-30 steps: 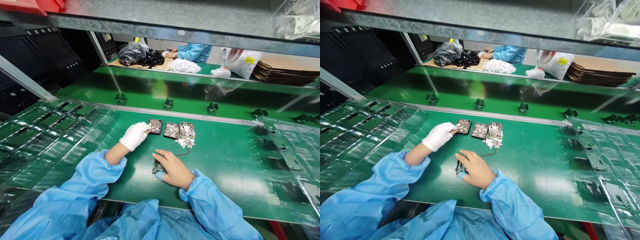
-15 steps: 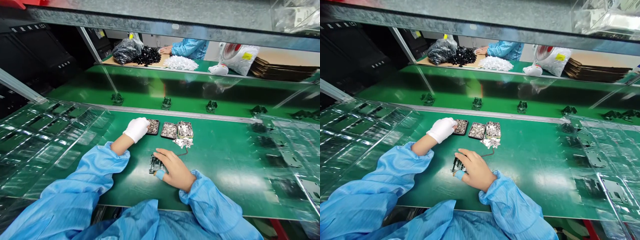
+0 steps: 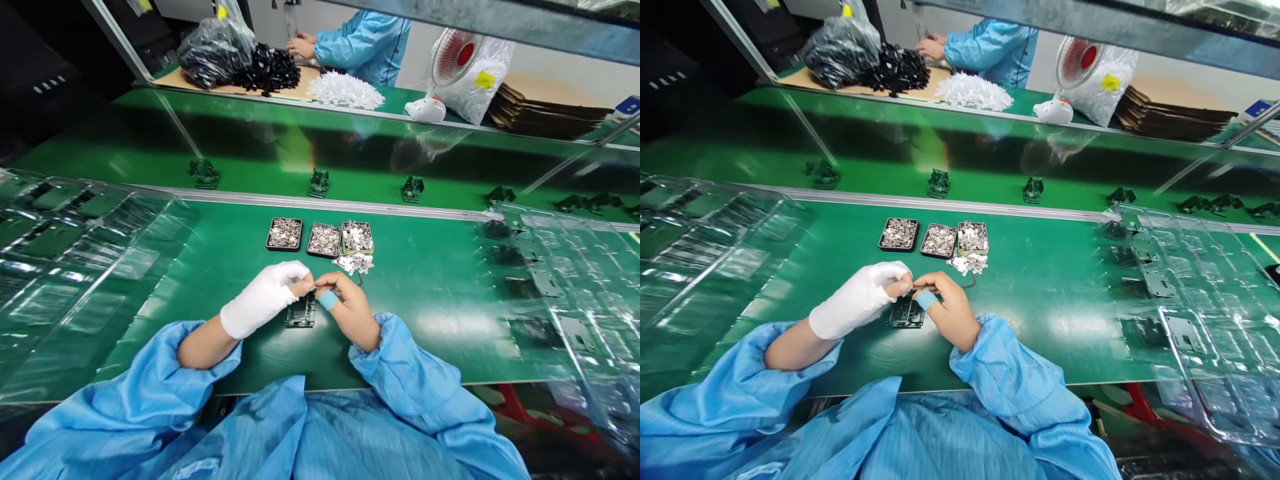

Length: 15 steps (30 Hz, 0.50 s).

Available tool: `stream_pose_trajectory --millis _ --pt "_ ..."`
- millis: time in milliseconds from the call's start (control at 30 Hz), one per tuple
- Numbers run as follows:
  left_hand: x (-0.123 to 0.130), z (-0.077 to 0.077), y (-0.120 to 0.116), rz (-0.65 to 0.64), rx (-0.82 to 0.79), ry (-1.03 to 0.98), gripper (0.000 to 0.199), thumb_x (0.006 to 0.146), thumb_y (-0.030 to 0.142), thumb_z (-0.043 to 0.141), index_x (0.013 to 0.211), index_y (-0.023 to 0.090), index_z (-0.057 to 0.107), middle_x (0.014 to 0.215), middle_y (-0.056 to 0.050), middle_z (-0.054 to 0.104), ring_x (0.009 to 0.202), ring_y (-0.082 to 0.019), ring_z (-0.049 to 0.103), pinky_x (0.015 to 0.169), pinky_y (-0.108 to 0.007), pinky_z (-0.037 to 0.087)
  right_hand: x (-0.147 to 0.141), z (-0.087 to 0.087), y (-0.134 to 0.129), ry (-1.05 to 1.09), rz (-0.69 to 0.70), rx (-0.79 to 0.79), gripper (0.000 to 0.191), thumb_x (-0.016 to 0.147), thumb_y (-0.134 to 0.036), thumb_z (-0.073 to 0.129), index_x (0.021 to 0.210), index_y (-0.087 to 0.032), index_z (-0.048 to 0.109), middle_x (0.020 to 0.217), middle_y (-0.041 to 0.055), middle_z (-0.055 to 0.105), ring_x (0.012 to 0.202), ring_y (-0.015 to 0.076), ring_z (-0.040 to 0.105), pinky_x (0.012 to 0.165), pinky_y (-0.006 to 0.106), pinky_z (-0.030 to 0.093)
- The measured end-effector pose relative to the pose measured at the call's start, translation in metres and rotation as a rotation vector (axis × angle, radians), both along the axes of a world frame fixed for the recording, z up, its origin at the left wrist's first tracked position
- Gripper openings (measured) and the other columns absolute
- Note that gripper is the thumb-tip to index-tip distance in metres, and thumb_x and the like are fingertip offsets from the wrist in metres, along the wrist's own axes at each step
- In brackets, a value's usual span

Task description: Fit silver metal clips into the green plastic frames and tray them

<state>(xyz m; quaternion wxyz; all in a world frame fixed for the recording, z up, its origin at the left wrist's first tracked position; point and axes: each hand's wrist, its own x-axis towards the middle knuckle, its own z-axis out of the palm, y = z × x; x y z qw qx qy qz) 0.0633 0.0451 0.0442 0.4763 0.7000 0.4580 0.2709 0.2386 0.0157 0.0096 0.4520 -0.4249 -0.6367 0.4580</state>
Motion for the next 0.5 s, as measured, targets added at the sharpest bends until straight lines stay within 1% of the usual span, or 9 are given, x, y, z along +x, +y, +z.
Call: stream_pose_trajectory --millis 67,133,233,300,367,433,500 --pt "0.003 -0.003 -0.001 -0.026 0.114 0.091 0.028 0.084 0.045 0.047 0.070 0.022 0.055 0.072 0.000 0.057 0.069 -0.016 0.053 0.064 -0.028 0.044 0.000 -0.002 0.002 0.052 -0.003 -0.059 0.012 0.082 -0.031 0.057 0.087 -0.019 0.058 0.082 0.0002 0.061 0.074 0.0124 0.057 0.071 0.025 0.048" --pt "0.005 -0.005 -0.001 -0.059 0.241 0.169 0.028 0.087 0.041 0.043 0.069 0.022 0.054 0.072 -0.001 0.057 0.069 -0.016 0.054 0.065 -0.029 0.044 0.000 -0.003 0.003 0.053 -0.002 -0.067 0.012 0.081 -0.031 0.058 0.081 -0.019 0.057 0.077 -0.0009 0.060 0.070 0.0117 0.055 0.069 0.025 0.047" --pt "0.008 -0.008 -0.006 -0.092 0.529 0.363 0.027 0.089 0.028 0.038 0.068 0.021 0.054 0.069 -0.004 0.057 0.067 -0.018 0.053 0.063 -0.031 0.042 -0.001 -0.001 0.003 0.006 0.000 -0.024 0.009 0.079 -0.027 0.057 0.076 -0.019 0.057 0.075 -0.0009 0.059 0.069 0.0118 0.054 0.068 0.025 0.045" --pt "0.009 -0.009 -0.012 -0.084 0.743 0.541 0.025 0.087 0.019 0.039 0.069 0.019 0.055 0.068 -0.005 0.057 0.064 -0.019 0.052 0.061 -0.033 0.039 -0.001 0.000 0.002 -0.016 -0.002 0.017 0.006 0.078 -0.025 0.056 0.075 -0.019 0.057 0.075 -0.0006 0.059 0.069 0.0122 0.054 0.068 0.026 0.046" --pt "0.010 -0.008 -0.017 -0.070 0.911 0.657 0.021 0.084 0.014 0.042 0.070 0.017 0.057 0.066 -0.005 0.056 0.062 -0.020 0.052 0.058 -0.033 0.037 -0.002 0.000 0.001 -0.026 -0.009 0.048 0.004 0.077 -0.022 0.055 0.075 -0.020 0.057 0.075 -0.0003 0.060 0.069 0.0127 0.055 0.068 0.026 0.046" --pt "0.010 -0.007 -0.021 -0.064 1.017 0.687 0.018 0.082 0.013 0.044 0.068 0.015 0.056 0.064 -0.005 0.055 0.060 -0.020 0.052 0.057 -0.032 0.035 -0.002 0.000 0.000 -0.038 -0.015 0.068 0.004 0.077 -0.021 0.054 0.075 -0.020 0.058 0.075 -0.0002 0.060 0.069 0.0130 0.055 0.068 0.026 0.046" --pt "0.008 -0.006 -0.022 -0.055 1.076 0.696 0.018 0.082 0.014 0.046 0.067 0.016 0.055 0.063 -0.005 0.055 0.059 -0.019 0.051 0.057 -0.032 0.033 -0.002 0.000 0.000 -0.052 -0.013 0.081 0.004 0.077 -0.020 0.054 0.075 -0.020 0.058 0.075 -0.0002 0.060 0.069 0.0130 0.055 0.067 0.026 0.046"
